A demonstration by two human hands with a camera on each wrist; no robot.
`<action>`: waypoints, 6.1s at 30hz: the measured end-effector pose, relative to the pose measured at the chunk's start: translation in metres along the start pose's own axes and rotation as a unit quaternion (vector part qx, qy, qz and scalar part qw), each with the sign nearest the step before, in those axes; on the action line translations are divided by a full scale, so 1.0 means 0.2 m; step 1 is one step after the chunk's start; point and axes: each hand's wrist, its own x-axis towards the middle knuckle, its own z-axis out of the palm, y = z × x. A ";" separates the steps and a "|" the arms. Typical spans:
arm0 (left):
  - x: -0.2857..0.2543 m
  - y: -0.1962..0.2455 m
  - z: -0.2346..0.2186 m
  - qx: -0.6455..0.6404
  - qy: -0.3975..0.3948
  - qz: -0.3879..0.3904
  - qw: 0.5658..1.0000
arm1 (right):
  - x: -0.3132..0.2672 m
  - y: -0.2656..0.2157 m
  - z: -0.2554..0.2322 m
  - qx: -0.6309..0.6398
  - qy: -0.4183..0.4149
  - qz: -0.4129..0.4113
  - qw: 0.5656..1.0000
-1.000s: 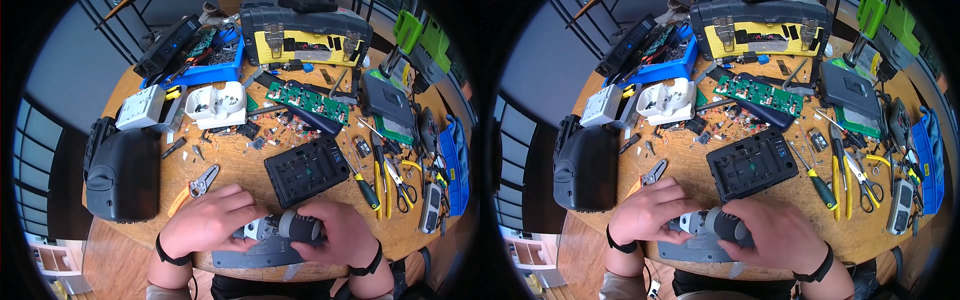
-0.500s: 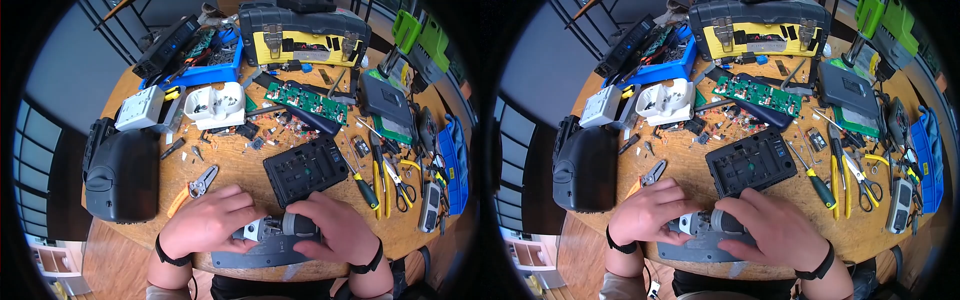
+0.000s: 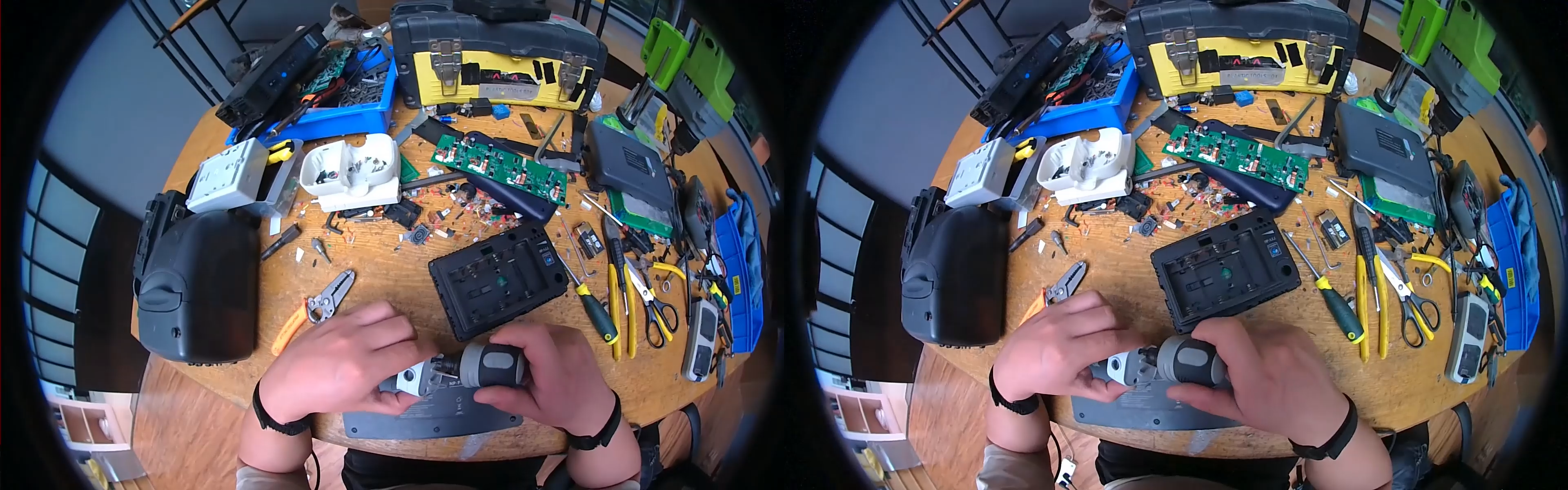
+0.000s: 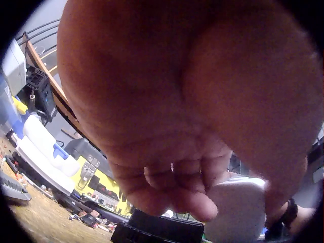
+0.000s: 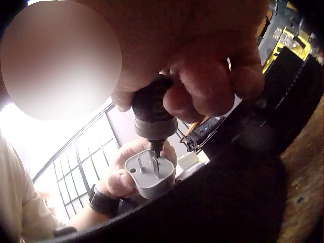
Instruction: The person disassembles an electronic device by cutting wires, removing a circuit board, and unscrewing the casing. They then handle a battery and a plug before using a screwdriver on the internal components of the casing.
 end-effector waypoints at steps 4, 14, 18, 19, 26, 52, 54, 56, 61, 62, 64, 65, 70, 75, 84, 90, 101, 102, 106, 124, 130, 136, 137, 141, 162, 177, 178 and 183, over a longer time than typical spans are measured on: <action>0.00 0.01 0.00 -0.010 -0.004 0.013 1.000 | 0.01 0.00 -0.02 -0.049 -0.021 0.004 0.999; -0.01 -0.01 -0.01 -0.001 -0.021 -0.020 1.000 | 0.03 -0.04 -0.03 0.016 -0.024 0.002 1.000; -0.02 -0.01 -0.01 -0.003 -0.024 -0.019 1.000 | 0.02 -0.02 -0.02 -0.008 -0.067 0.027 0.997; -0.02 -0.01 -0.01 -0.003 -0.021 -0.015 1.000 | 0.02 -0.01 -0.01 -0.006 -0.058 0.012 0.998; -0.02 -0.01 -0.01 -0.007 -0.009 -0.012 1.000 | 0.03 -0.03 -0.02 -0.021 -0.035 0.000 0.999; -0.02 -0.02 -0.01 0.000 -0.020 -0.026 0.999 | 0.03 -0.04 -0.03 0.032 -0.078 0.013 0.996; -0.01 -0.02 -0.01 0.003 -0.026 -0.026 0.999 | 0.02 -0.03 -0.02 0.051 -0.083 0.027 0.995; -0.01 -0.02 -0.02 0.009 -0.026 -0.027 0.999 | 0.02 -0.02 -0.02 0.088 -0.079 0.033 0.992; -0.02 -0.02 -0.01 0.022 -0.020 -0.013 0.999 | 0.03 0.01 -0.02 0.055 -0.042 -0.014 0.998; -0.02 -0.02 -0.01 0.023 -0.019 -0.014 0.999 | 0.04 0.01 -0.02 0.039 -0.018 -0.041 0.998; -0.02 -0.03 -0.01 0.028 -0.014 -0.015 0.999 | 0.04 0.00 -0.03 0.032 -0.027 -0.036 0.998; -0.02 -0.02 -0.02 0.029 -0.013 -0.014 0.999 | 0.04 0.00 -0.04 0.025 -0.035 -0.028 0.999; -0.01 -0.01 -0.01 0.010 -0.024 0.008 1.000 | 0.03 0.01 -0.02 0.089 -0.034 -0.001 0.995; -0.01 -0.02 -0.01 0.005 -0.027 0.005 1.000 | 0.02 0.02 -0.02 0.060 -0.012 -0.026 0.998; -0.01 -0.02 -0.01 0.001 -0.024 0.016 1.000 | 0.03 -0.02 -0.04 0.085 -0.028 0.027 0.996; -0.01 0.00 -0.02 0.013 -0.039 0.012 0.999 | 0.01 0.00 -0.02 0.023 -0.005 0.039 0.999; -0.02 -0.01 -0.01 0.012 -0.025 -0.020 0.999 | 0.05 0.04 -0.01 0.063 0.023 -0.067 0.995; -0.02 -0.01 -0.01 0.012 -0.027 -0.025 0.999 | 0.04 0.04 -0.01 0.063 0.024 -0.066 0.996; -0.02 -0.01 0.00 0.003 -0.018 -0.027 0.999 | 0.03 0.03 0.00 0.102 0.014 -0.065 0.993; -0.02 -0.01 -0.01 0.014 -0.034 -0.020 0.999 | 0.03 0.03 -0.03 0.020 0.031 -0.077 0.996; -0.02 -0.02 -0.01 0.013 -0.025 -0.019 0.999 | 0.05 0.02 -0.03 0.062 0.034 -0.093 0.993; -0.01 -0.01 -0.01 0.013 -0.025 -0.025 0.999 | 0.05 0.03 -0.03 0.078 0.034 -0.131 0.988; -0.01 -0.01 -0.01 0.012 -0.027 -0.024 0.999 | 0.05 0.04 -0.03 0.089 0.021 -0.140 0.986; -0.02 -0.02 -0.01 0.007 -0.022 -0.027 0.999 | 0.05 0.02 -0.03 0.108 0.014 -0.116 0.987; -0.03 -0.01 -0.02 0.005 -0.048 -0.018 0.999 | 0.03 -0.01 -0.04 0.096 0.022 -0.080 0.992; -0.02 0.00 -0.02 0.008 -0.050 -0.018 0.999 | 0.03 -0.02 -0.02 0.076 0.056 -0.065 0.993; -0.02 -0.01 -0.02 0.005 -0.047 -0.018 0.999 | 0.03 -0.03 -0.02 0.077 0.054 -0.056 0.994; -0.03 -0.01 -0.01 0.010 -0.054 -0.015 0.998 | 0.01 -0.03 -0.01 0.079 0.053 -0.028 0.995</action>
